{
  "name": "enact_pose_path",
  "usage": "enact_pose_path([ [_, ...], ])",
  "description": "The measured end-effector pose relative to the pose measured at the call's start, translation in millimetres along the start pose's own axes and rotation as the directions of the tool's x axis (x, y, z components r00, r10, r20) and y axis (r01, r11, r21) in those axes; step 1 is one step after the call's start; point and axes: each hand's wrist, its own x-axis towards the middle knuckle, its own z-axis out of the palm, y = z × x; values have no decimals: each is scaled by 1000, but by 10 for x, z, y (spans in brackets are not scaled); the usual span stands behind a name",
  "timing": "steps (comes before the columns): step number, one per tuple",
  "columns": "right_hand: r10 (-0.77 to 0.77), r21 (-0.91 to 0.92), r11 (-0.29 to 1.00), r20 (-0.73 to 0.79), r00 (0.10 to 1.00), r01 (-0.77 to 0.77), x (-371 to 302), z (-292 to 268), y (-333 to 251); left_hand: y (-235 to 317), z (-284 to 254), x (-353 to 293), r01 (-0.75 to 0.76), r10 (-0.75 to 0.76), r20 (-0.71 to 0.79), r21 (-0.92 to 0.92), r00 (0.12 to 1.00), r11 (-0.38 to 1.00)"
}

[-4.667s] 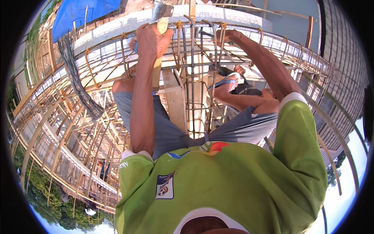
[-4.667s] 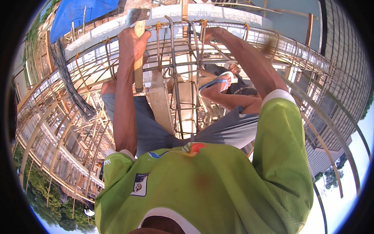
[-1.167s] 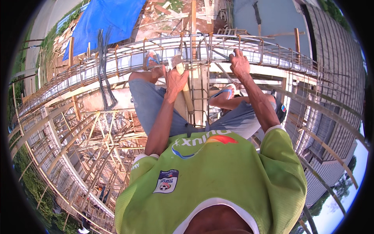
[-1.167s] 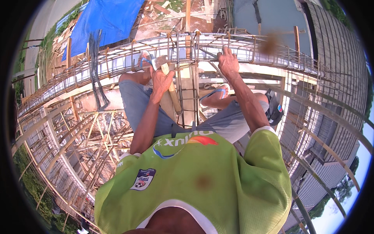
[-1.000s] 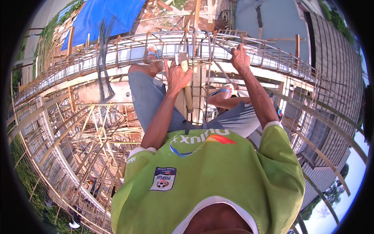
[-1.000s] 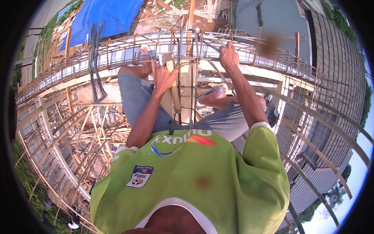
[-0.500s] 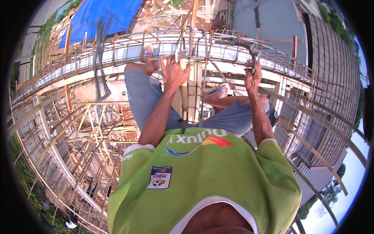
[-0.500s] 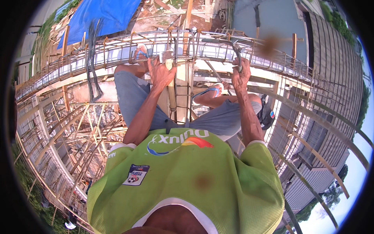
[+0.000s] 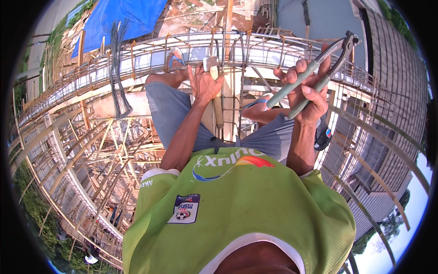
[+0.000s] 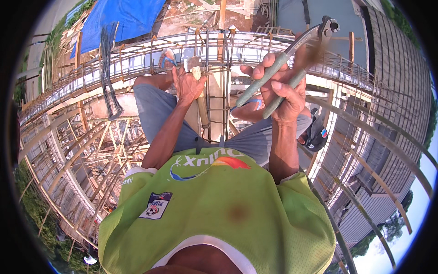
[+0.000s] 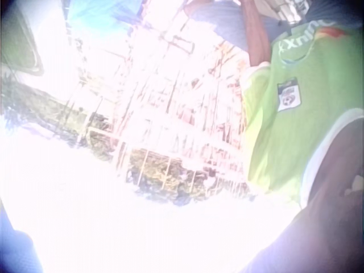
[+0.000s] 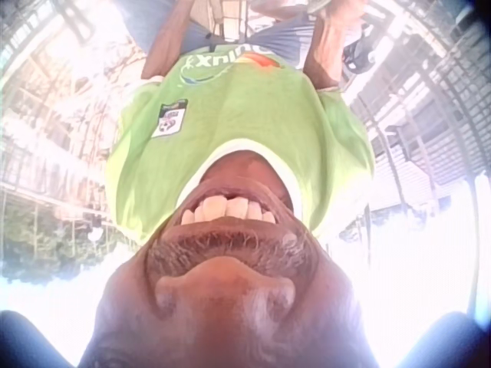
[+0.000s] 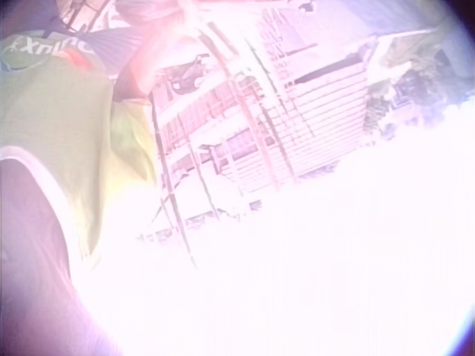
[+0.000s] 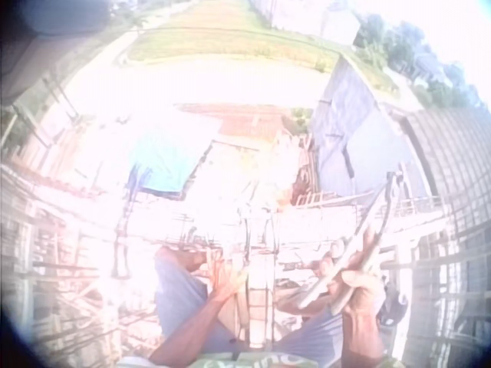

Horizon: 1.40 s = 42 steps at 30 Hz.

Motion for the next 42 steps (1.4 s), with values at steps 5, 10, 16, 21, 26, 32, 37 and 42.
enact_pose_path([
  [5, 140, -534, 730, -494, 858, -427, -120, -51, 107, -9, -27, -14, 17, -19, 35, 53, 999, 998],
  [10, -67, -898, 40, -439, 896, -437, -123, -690, 445, 52, -37, 49, 62, -65, 73, 38, 995, 997],
  [16, -104, -950, 0, -311, 945, -313, 772, -900, 174, 27, -15, 22, 50, -53, -50, -61, 997, 997],
  [21, 584, -784, -483, -620, 524, -390, 1096, -1528, 363, 8, 30, 43, 3, -3, -37, 0, 999, 1000],
  [26, 614, -777, -483, -629, 477, -404, 1205, -1501, 297, 13, -43, 11, 31, -34, -32, -91, 999, 995],
  [32, 448, -768, -182, -621, 643, -614, 1664, -1395, 108, 82, -127, 63, 144, -134, 63, -191, 989, 971],
  [37, 119, -779, -217, -619, 776, -588, 1172, -1309, 404, 73, -133, 138, 172, -161, 76, -190, 984, 967],
  [42, 451, -665, -359, -738, 502, -655, 839, -1532, 453, 50, -125, 127, 209, -188, 129, -178, 974, 962],
])
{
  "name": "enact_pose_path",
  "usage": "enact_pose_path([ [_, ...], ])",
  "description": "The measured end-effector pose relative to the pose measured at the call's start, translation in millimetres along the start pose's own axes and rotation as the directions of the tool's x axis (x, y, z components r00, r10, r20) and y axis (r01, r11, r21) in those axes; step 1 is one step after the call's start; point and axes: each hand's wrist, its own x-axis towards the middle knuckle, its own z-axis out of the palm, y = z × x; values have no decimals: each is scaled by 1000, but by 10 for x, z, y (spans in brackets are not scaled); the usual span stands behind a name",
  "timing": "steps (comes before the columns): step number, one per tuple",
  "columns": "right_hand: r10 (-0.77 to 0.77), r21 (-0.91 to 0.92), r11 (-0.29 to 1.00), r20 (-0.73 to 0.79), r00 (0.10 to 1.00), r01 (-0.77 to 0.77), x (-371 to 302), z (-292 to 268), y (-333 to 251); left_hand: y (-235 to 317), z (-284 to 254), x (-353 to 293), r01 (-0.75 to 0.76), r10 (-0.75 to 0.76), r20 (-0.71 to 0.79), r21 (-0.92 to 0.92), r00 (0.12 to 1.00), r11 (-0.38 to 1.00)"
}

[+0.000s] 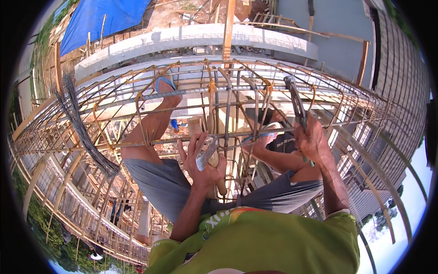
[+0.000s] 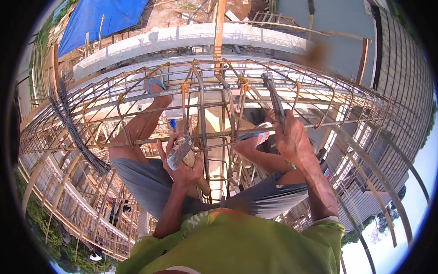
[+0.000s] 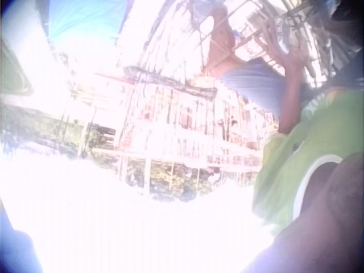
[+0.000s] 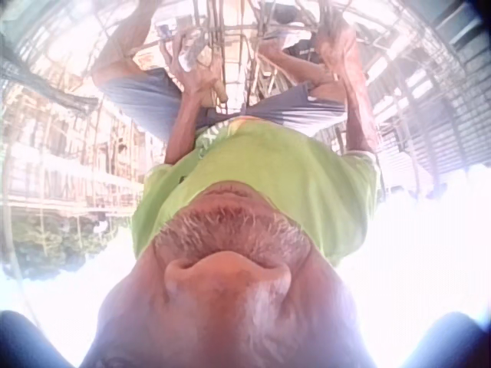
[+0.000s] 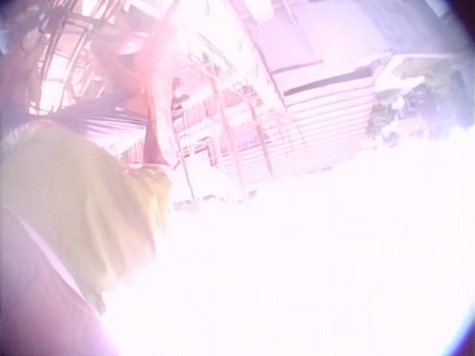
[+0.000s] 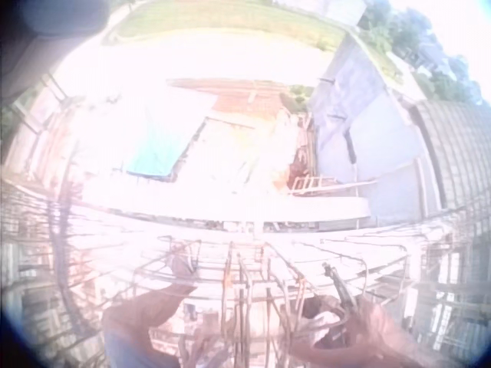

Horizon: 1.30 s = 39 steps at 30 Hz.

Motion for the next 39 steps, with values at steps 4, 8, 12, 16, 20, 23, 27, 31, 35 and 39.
enact_pose_path([
  [4, -235, -177, 960, -92, 968, 217, 56, 198, 208, 61, -38, 48, 27, -28, 21, 9, 999, 1000],
  [8, -59, 209, 974, -120, 991, 83, 35, 376, 221, 71, -7, 44, 44, -44, -7, -5, 999, 999],
  [12, 21, 568, 823, -5, 1000, -15, -54, 374, 118, 78, -46, 54, 44, -45, 44, 16, 998, 999],
  [16, 28, 734, 663, 170, 985, -146, -288, 314, 58, 51, -39, 36, 46, -46, 28, -1, 999, 999],
  [20, 125, 696, 577, 442, 888, -428, -407, -2, -22, 30, -181, 18, 8, -10, -11, -144, 1000, 989],
  [23, 106, 494, 816, 384, 917, -301, -222, -92, -84, 50, -580, 533, -237, 252, 49, -206, 966, 949],
  [27, -50, 211, 977, 163, 985, 15, 492, 145, 62, 241, -578, 1215, 112, -130, 9, -567, 991, 816],
  [31, -199, -188, 961, 47, 979, 204, 1025, 468, 137, -134, -415, 1663, 228, -195, 142, -282, 971, 932],
  [35, -265, -60, 964, -332, 905, 261, 1263, 838, 286, -37, -374, 1720, 166, -167, 118, 23, 979, 986],
  [39, -239, 63, 953, -444, 864, 296, 1449, 1010, 313, -154, -346, 1658, 221, -202, 136, -143, 970, 965],
])
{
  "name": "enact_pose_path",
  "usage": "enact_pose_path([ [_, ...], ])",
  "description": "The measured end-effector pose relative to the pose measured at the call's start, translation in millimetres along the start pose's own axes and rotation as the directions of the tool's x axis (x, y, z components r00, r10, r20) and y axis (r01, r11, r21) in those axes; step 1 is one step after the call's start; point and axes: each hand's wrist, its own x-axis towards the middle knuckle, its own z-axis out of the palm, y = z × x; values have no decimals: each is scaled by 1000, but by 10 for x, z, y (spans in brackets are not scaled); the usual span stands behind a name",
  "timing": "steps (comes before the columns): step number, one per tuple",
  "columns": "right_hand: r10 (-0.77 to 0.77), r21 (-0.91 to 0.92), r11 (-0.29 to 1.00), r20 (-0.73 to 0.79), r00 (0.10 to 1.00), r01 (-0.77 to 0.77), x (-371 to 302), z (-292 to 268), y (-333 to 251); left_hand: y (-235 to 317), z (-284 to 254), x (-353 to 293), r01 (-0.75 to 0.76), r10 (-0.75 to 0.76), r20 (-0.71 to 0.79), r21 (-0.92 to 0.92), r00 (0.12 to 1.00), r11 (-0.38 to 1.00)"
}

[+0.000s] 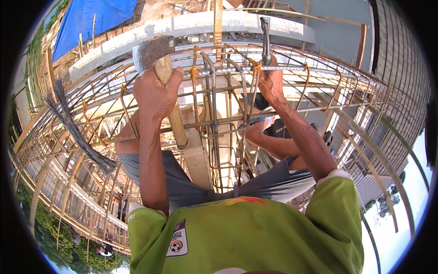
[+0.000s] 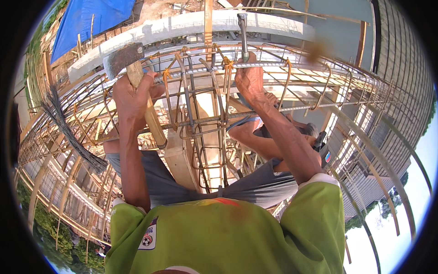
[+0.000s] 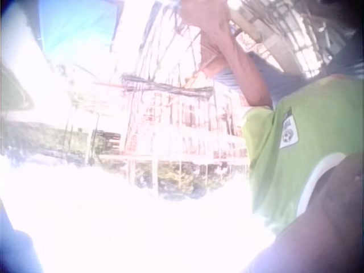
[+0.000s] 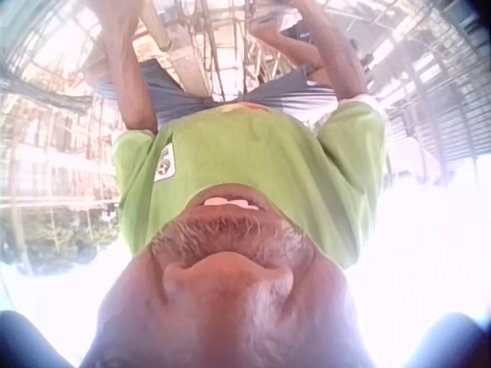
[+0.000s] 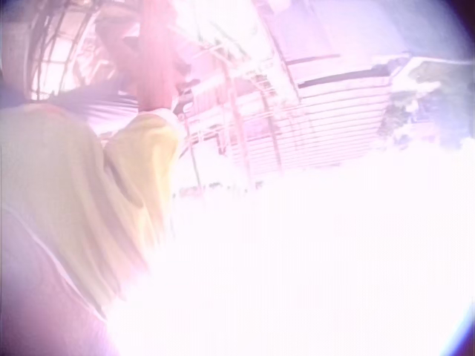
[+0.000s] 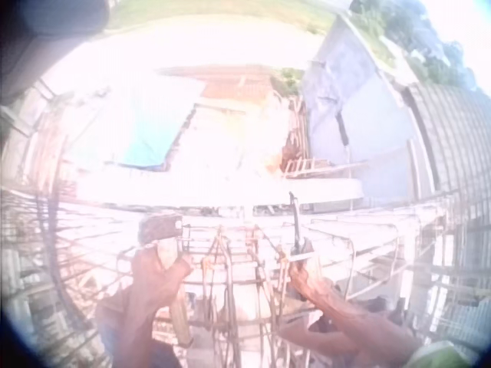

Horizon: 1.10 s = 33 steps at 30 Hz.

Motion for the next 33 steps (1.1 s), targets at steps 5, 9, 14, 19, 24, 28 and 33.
enact_pose_path([
  [5, 441, -400, 887, 581, 684, -232, 387, 103, 181, 20, 1, -5, -12, 13, 25, -36, 1000, 999],
  [9, 314, -141, 949, 491, 813, -282, 437, 48, 267, 175, 12, 75, -22, 26, -11, 276, 1000, 961],
  [14, -36, -135, 989, 156, 987, 57, 187, 295, 95, 144, 9, 68, 44, -53, 19, 307, 998, 951],
  [19, 215, -345, 938, 642, 736, 28, 181, 573, 705, 283, 39, 150, -23, 3, 41, 489, 999, 872],
  [24, 277, -266, 951, 495, 823, -160, 403, 221, -65, 295, -57, 101, 23, -80, 104, 461, 991, 887],
  [28, 243, -107, 970, 338, 909, -220, 230, 508, 725, 279, 43, 124, -22, -40, 120, 478, 992, 878],
  [33, 311, -380, 925, 719, 622, -23, 304, 199, 179, 100, 2, 148, -19, -19, 93, 396, 996, 918],
])
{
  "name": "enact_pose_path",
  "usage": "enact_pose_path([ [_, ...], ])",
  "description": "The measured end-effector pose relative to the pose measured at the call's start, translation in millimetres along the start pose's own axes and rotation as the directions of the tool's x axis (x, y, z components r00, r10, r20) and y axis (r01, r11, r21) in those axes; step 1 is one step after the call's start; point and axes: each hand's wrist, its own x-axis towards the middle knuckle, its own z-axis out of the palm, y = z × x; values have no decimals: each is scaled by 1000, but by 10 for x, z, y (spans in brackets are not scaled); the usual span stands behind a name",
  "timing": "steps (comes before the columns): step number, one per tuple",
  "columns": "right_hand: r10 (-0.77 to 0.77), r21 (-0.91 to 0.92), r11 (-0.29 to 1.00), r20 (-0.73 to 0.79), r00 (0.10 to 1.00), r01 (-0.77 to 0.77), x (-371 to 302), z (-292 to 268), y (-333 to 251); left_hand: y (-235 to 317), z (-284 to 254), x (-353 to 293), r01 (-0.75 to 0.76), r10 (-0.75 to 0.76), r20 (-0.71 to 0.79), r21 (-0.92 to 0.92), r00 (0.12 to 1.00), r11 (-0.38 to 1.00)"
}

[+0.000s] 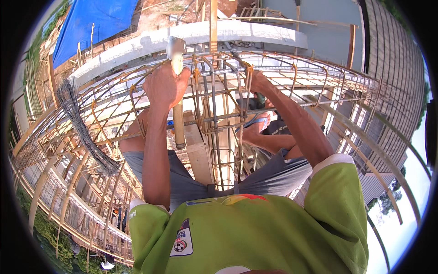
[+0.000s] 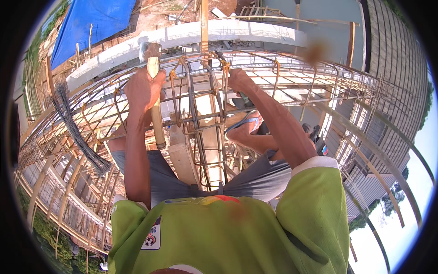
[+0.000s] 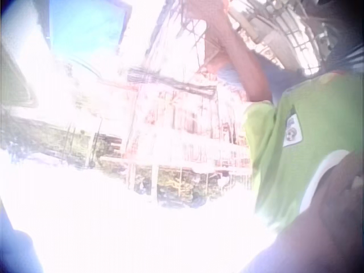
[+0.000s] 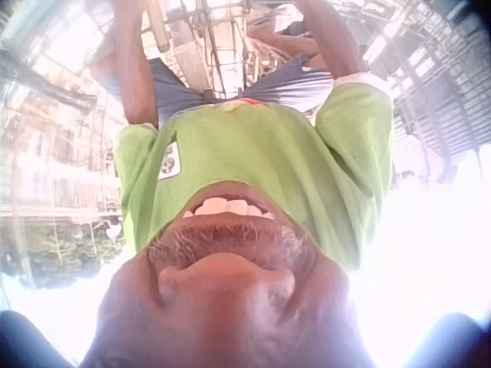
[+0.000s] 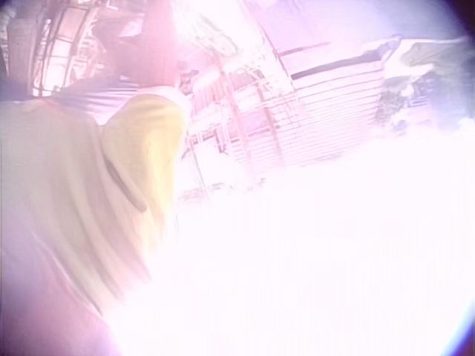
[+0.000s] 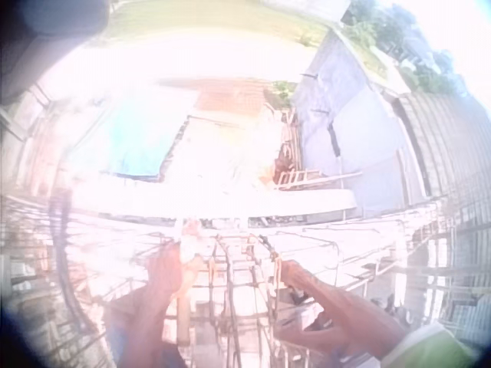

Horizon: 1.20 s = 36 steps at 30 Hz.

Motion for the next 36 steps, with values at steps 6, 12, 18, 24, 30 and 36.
enact_pose_path([
  [6, 127, 381, 924, -231, 965, -30, -304, -200, -318, 84, -54, -81, -5, 8, -67, 54, 998, 999],
  [12, -130, -120, 987, -231, 964, 104, 219, 249, 400, 191, -76, 12, 29, -30, 4, 108, 1000, 994],
  [18, 172, 485, 870, -136, 976, -85, -149, -23, -74, 155, -43, -56, 27, -25, -36, 59, 999, 998],
  [24, -61, 114, 972, -718, 693, 203, 222, 76, 117, 175, -25, -23, 44, -40, -47, 81, 998, 996],
  [30, -10, 38, 999, -120, 993, 15, 283, 83, 145, 180, -70, 33, 75, -77, 20, 81, 997, 994],
  [36, 165, 729, 683, -82, 983, -54, -137, 31, -80, 148, -25, -42, 35, -34, -37, 25, 999, 999],
])
